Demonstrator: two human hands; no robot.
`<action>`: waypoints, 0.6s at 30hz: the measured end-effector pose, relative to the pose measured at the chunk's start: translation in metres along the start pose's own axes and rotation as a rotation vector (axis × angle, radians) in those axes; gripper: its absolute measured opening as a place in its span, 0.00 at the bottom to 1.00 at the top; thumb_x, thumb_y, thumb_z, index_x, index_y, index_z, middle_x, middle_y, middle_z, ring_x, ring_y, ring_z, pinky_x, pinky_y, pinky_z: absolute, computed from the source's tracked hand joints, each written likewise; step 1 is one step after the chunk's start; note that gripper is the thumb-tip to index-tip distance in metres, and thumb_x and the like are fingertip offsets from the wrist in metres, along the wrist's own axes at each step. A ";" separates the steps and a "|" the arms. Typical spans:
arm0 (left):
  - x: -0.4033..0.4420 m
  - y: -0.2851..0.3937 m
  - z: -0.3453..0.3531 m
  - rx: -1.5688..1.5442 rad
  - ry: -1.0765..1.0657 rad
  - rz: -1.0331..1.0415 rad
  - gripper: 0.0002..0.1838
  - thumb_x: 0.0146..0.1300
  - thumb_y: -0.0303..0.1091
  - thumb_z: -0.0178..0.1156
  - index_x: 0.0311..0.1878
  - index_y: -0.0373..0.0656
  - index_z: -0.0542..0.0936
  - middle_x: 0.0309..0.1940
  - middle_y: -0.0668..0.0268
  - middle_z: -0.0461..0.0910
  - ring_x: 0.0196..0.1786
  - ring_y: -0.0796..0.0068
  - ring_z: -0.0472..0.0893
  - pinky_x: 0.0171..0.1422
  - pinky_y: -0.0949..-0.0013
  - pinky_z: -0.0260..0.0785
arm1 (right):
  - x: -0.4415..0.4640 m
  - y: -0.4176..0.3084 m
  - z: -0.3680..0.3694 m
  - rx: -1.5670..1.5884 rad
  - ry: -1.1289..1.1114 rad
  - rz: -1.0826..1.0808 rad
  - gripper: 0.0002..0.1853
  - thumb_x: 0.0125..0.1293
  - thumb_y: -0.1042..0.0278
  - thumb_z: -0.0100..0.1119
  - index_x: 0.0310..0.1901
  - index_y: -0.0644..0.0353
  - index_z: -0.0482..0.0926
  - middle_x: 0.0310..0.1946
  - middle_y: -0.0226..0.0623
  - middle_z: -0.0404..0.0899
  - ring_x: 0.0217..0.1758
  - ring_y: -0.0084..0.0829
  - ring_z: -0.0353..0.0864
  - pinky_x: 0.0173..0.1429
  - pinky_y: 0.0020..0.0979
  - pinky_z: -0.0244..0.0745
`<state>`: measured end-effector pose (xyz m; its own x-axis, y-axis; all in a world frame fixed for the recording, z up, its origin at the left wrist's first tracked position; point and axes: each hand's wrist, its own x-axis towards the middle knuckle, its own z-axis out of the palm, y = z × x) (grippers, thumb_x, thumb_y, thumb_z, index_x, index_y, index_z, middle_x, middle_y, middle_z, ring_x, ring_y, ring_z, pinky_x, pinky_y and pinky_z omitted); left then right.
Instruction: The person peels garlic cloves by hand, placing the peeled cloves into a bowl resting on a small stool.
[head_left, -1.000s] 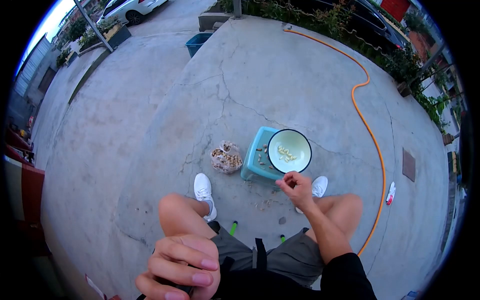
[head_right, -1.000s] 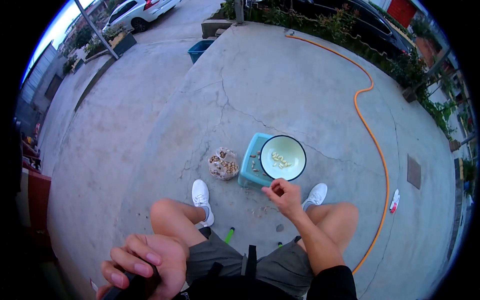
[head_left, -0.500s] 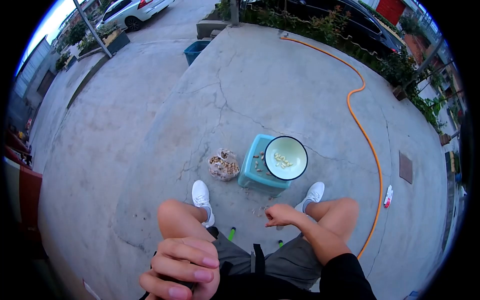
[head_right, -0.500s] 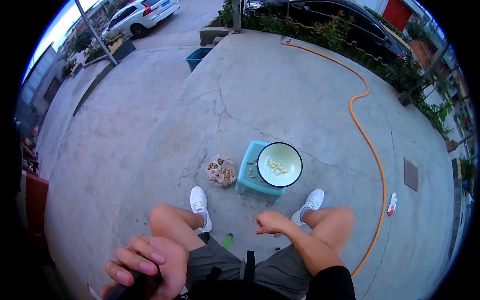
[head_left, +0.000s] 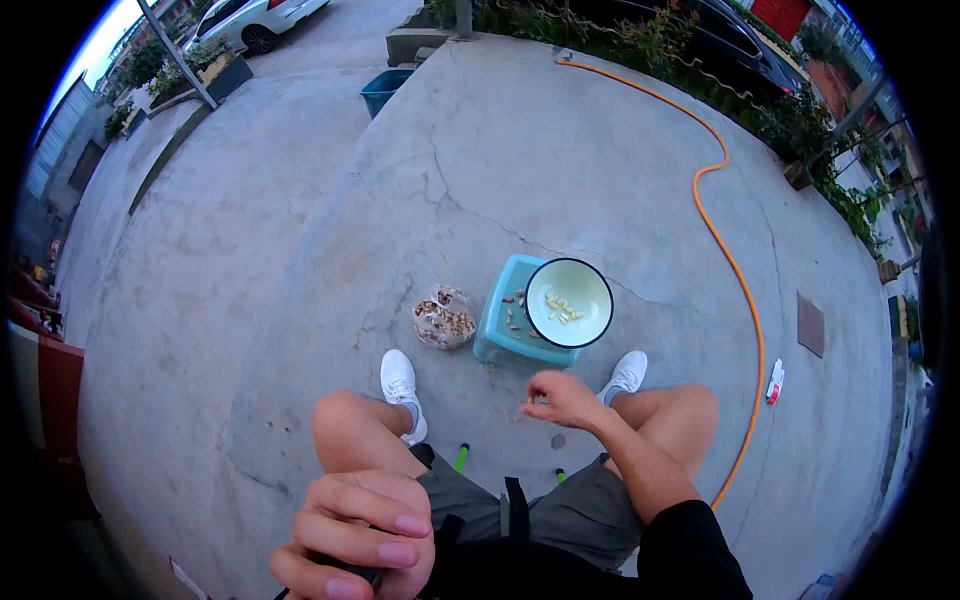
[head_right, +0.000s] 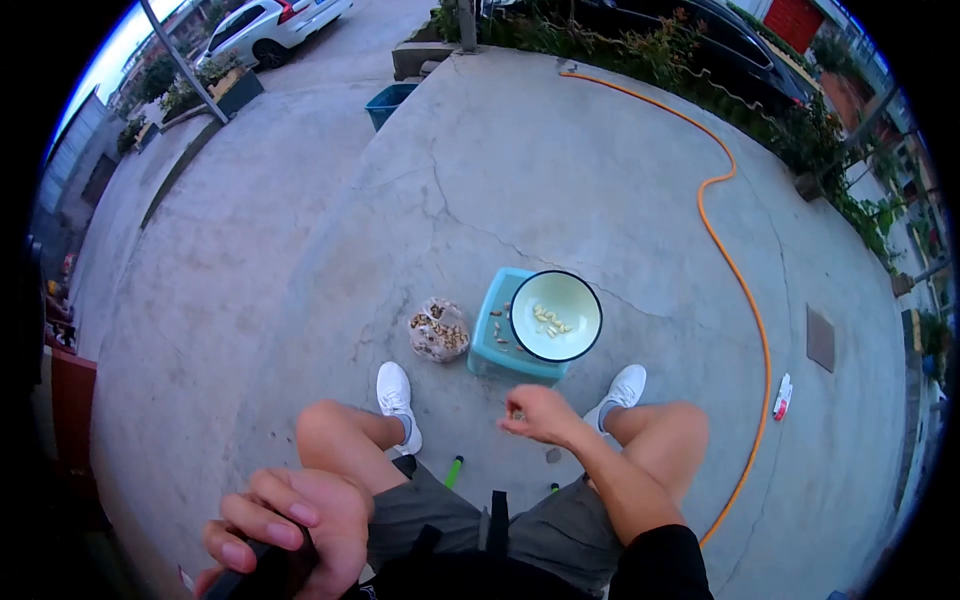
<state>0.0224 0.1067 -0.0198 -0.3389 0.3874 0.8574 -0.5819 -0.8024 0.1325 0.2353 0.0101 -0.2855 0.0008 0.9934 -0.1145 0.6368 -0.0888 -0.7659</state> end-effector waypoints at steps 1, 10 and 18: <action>0.000 0.000 0.001 0.014 -0.007 0.008 0.26 0.74 0.56 0.45 0.66 0.51 0.68 0.48 0.58 0.71 0.33 0.61 0.74 0.26 0.60 0.72 | 0.000 -0.007 -0.007 0.002 -0.003 0.008 0.17 0.59 0.54 0.70 0.35 0.59 0.78 0.32 0.42 0.80 0.34 0.45 0.81 0.40 0.42 0.75; 0.000 0.000 -0.001 0.001 -0.011 0.007 0.25 0.74 0.56 0.44 0.65 0.52 0.69 0.48 0.58 0.71 0.35 0.61 0.75 0.27 0.60 0.72 | 0.007 -0.015 -0.016 0.415 0.587 0.257 0.15 0.58 0.66 0.75 0.36 0.61 0.76 0.28 0.28 0.77 0.27 0.17 0.74 0.31 0.23 0.71; 0.002 0.002 -0.006 -0.022 -0.065 -0.024 0.30 0.74 0.61 0.41 0.69 0.54 0.67 0.49 0.56 0.72 0.35 0.58 0.76 0.28 0.57 0.73 | 0.000 -0.013 0.004 -0.017 -0.068 0.090 0.20 0.58 0.51 0.71 0.36 0.60 0.77 0.28 0.41 0.81 0.33 0.42 0.82 0.39 0.41 0.76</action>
<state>0.0160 0.1084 -0.0205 -0.2765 0.3753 0.8847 -0.6052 -0.7831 0.1430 0.2244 0.0113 -0.2780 0.0064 0.9743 -0.2251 0.6494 -0.1752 -0.7400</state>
